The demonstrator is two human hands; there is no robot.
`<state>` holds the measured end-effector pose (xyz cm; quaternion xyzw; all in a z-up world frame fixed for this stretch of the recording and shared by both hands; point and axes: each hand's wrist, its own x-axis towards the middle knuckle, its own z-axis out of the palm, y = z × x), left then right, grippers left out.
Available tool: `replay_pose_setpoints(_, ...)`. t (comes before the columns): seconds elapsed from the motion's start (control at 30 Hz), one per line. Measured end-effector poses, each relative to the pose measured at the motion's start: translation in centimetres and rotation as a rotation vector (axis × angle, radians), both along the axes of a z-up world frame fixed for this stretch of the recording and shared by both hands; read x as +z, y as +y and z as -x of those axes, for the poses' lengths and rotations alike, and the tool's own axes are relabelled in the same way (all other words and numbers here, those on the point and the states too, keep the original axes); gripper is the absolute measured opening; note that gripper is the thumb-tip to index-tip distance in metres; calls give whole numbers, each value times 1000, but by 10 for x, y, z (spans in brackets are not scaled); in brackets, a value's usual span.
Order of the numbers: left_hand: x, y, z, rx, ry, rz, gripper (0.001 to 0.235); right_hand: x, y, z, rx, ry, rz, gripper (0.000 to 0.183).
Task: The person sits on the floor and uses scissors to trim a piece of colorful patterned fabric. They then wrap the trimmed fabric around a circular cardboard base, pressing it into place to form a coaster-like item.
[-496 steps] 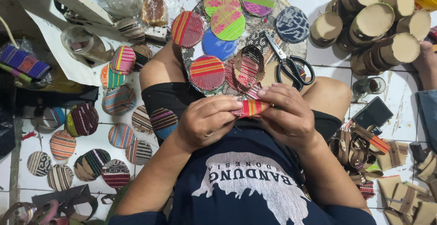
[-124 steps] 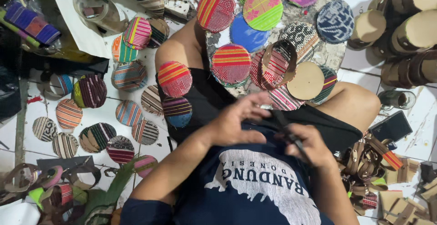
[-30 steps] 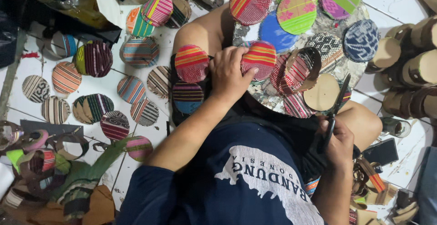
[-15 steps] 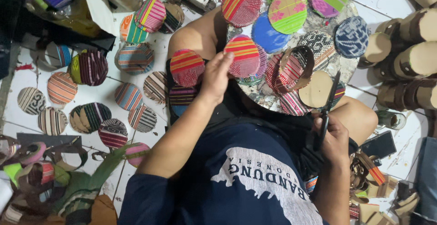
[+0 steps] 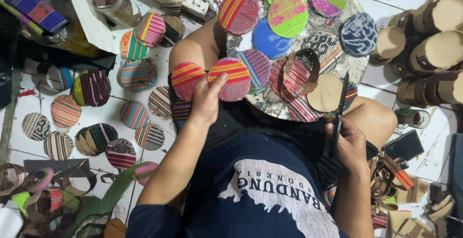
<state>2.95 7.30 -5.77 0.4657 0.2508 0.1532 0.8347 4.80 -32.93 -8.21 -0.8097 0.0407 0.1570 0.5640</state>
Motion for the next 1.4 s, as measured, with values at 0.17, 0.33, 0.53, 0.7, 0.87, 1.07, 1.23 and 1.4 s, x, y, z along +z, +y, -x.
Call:
replay_pose_setpoints(0.17, -10, 5, 7, -24, 11, 41, 14, 12, 13, -3, 2, 26, -15, 27)
replay_pose_setpoints(0.33, 15, 7, -5, -163, 50, -63, 31, 18, 23, -8, 48, 20, -6, 26)
replay_pose_setpoints(0.53, 16, 37, -53, -111, 185, -1057, 51, 23, 22, -3, 0, 26, -7, 27)
replay_pose_setpoints(0.7, 17, 53, -116, -242, 443, -1055, 51, 13, 11, 3, -8, 76, 145, 28)
replay_pose_setpoints(0.87, 17, 63, -142, -321, 604, -977, 63, 18, 11, 8, -33, 88, 110, 25)
replay_pose_setpoints(1.07, 15, 62, -143, -238, 594, -1000, 52, 4, 3, 11, -38, 116, 75, 22)
replay_pose_setpoints(1.23, -1, 60, -142, -148, 351, -1413, 59, 5, 8, 9, -81, 141, 67, 23)
replay_pose_setpoints(1.4, 22, 47, -140, -175, 293, -1549, 33, 1, 5, 9, -8, 85, 170, 31)
